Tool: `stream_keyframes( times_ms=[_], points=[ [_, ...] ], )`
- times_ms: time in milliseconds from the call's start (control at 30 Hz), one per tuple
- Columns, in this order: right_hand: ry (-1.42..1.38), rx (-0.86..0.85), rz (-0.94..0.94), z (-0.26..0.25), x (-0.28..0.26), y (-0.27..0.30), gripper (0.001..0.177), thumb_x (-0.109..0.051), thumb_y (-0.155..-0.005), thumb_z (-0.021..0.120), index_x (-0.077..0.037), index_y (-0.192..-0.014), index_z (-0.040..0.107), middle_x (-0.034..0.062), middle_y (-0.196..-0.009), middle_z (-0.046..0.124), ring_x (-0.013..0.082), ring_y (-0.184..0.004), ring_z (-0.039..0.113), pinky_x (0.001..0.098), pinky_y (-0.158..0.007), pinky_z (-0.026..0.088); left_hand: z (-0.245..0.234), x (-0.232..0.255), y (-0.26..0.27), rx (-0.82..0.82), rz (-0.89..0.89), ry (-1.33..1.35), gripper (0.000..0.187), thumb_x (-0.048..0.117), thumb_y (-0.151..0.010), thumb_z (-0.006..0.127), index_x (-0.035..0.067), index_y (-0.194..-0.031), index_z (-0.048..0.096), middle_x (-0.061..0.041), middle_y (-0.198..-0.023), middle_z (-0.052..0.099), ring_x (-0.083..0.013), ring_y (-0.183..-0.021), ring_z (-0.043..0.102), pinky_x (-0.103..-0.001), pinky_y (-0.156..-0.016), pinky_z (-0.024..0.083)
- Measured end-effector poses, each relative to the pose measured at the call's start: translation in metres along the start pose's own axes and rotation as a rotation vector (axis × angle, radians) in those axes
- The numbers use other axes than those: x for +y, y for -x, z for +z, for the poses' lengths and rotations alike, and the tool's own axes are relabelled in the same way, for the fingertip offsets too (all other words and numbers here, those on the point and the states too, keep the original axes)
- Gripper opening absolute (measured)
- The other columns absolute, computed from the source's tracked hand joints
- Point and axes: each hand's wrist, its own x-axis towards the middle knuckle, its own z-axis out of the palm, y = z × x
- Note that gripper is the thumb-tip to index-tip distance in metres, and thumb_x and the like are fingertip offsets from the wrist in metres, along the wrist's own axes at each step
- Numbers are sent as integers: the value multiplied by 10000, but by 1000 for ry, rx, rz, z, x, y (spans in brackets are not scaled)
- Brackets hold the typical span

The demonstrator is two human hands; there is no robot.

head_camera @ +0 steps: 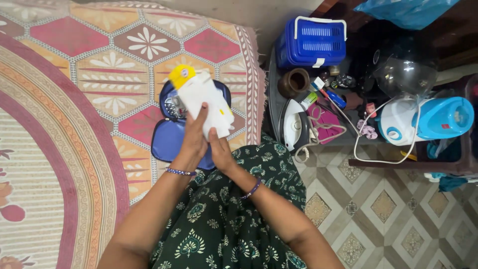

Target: Organizing various personal items including medicine, a first aid kit, and grooming products.

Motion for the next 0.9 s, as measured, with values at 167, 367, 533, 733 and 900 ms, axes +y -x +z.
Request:
stream_keyframes(
  times_ms=[167, 367, 533, 733, 900],
  points=[
    [-33, -38, 167, 13, 29, 3, 468, -308, -1136, 461, 75, -1369, 595, 149, -1317, 667, 169, -1203, 601, 326, -1048, 476, -25, -4, -8, 200, 85, -6, 547, 218, -955, 734, -28, -1397, 526, -106, -1265, 662, -203, -1093, 663, -325, -912, 558],
    [-112, 75, 165, 28, -7, 1, 392, -150, -1039, 628, 58, -1365, 558, 128, -1274, 668, 149, -1142, 623, 316, -986, 504, -39, 0, -17, 330, 94, 7, 528, 190, -913, 771, -33, -1346, 568, -115, -1230, 682, -214, -1042, 694, -334, -876, 578],
    [345, 387, -54, 10, -12, -9, 674, -50, -867, 807, 66, -1418, 437, 183, -1211, 565, 207, -1069, 569, 316, -924, 497, -41, -8, -22, 354, 131, -20, 533, 179, -896, 778, -11, -1344, 563, -99, -1250, 682, -211, -1066, 700, -334, -897, 585],
    [-146, 248, 289, -26, 30, -46, 390, -65, -971, 677, 49, -1326, 560, 101, -1130, 724, 144, -958, 677, 284, -840, 555, -59, -7, -12, 368, 375, -680, 591, 262, -926, 807, -53, -1366, 570, -182, -1270, 685, -297, -1144, 650, -419, -991, 513],
    [372, 157, 112, -74, 46, -101, 294, -93, -961, 676, 10, -1233, 629, 120, -1018, 752, 169, -898, 714, 298, -789, 563, -115, 32, 19, 418, 450, -1708, 891, 515, -848, 831, -96, -1384, 466, -329, -1344, 571, -452, -1244, 542, -522, -1036, 432]
  ],
)
